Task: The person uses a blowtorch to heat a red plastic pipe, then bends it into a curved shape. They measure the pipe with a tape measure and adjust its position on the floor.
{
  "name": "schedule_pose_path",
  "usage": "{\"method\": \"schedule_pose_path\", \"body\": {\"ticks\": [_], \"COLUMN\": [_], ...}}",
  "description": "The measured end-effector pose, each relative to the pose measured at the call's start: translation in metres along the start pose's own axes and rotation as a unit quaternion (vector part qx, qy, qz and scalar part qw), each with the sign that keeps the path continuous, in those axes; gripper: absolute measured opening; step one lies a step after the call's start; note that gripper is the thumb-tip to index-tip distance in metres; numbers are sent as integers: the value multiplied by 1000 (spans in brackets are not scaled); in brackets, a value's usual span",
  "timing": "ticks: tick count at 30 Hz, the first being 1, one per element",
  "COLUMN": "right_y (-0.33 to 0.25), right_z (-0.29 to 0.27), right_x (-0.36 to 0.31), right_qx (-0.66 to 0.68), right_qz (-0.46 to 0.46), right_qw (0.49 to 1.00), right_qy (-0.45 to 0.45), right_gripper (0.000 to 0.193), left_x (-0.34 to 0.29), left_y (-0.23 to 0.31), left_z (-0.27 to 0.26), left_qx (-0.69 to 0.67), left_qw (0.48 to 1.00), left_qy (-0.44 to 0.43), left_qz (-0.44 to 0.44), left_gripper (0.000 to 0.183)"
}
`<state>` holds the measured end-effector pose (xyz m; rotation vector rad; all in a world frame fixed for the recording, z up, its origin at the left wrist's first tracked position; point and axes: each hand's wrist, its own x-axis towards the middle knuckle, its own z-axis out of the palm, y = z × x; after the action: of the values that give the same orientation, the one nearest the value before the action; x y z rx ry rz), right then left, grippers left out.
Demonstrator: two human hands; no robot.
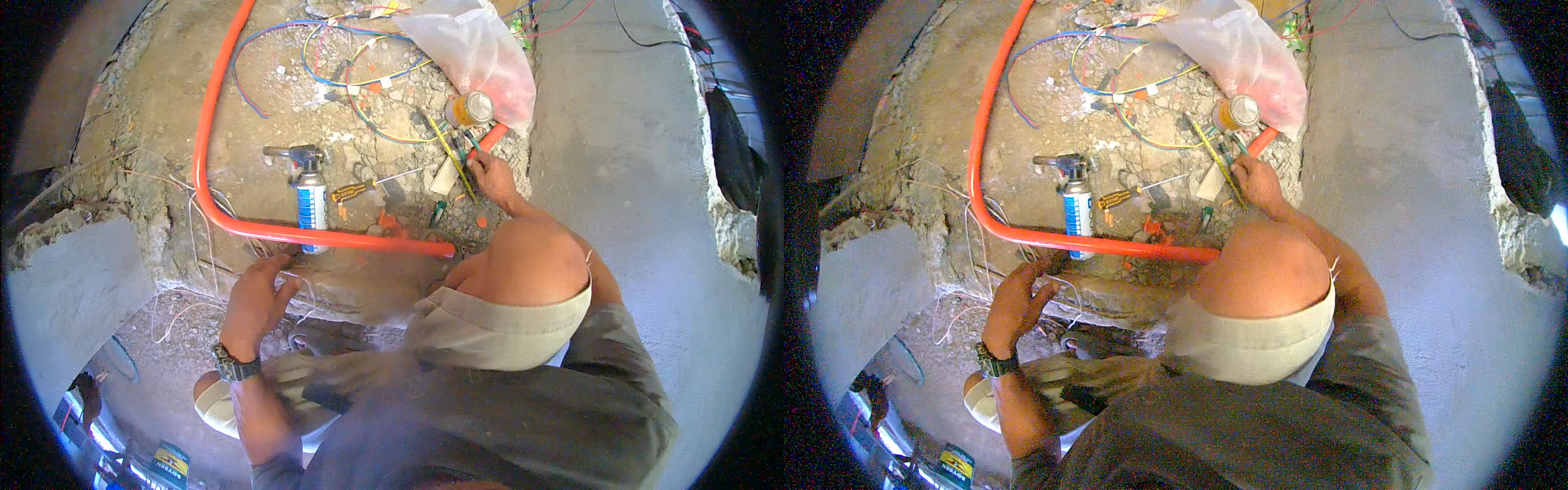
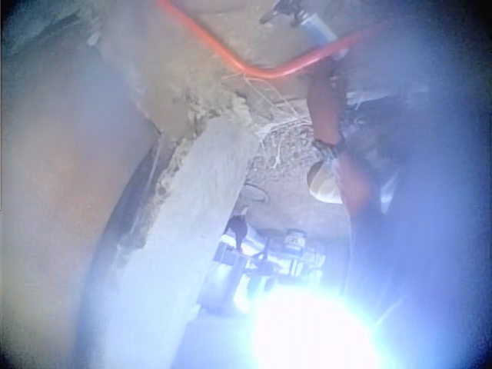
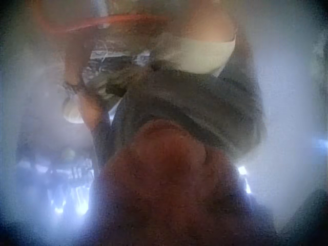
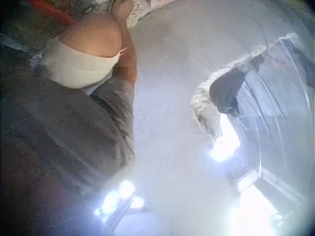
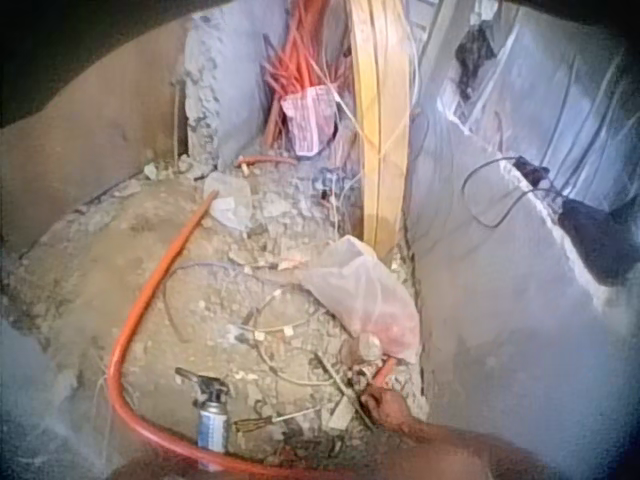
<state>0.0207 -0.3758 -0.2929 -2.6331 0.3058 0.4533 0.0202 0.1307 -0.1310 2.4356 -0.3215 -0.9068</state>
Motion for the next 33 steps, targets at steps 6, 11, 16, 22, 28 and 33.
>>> {"method": "schedule_pose_path", "body": {"ticks": [6,11,16,22,28,33], "right_y": [14,-13,10,-9,1,29], "right_z": [35,55,69,61,61,58], "right_x": [-7,58,63,44,51,38], "right_qx": [-113,-169,-244,-186,-78,-35], "right_qz": [-279,-140,-107,-33,-33,-77], "right_qw": [953,975,963,981,993,986], "right_qy": [33,27,40,34,80,143], "right_gripper": [24,27,41,34,29,28], "left_x": [23,45,70,57,59,51], "left_y": [2,6,31,32,27,29], "left_z": [18,37,29,22,21,-4], "left_qx": [-101,-826,-880,-913,-918,-859], "left_qw": [995,563,461,391,381,487], "left_qy": [-17,2,102,114,102,158], "left_qz": [-12,-31,-48,27,49,10], "left_gripper": [45,77,84,85,86,83]}}
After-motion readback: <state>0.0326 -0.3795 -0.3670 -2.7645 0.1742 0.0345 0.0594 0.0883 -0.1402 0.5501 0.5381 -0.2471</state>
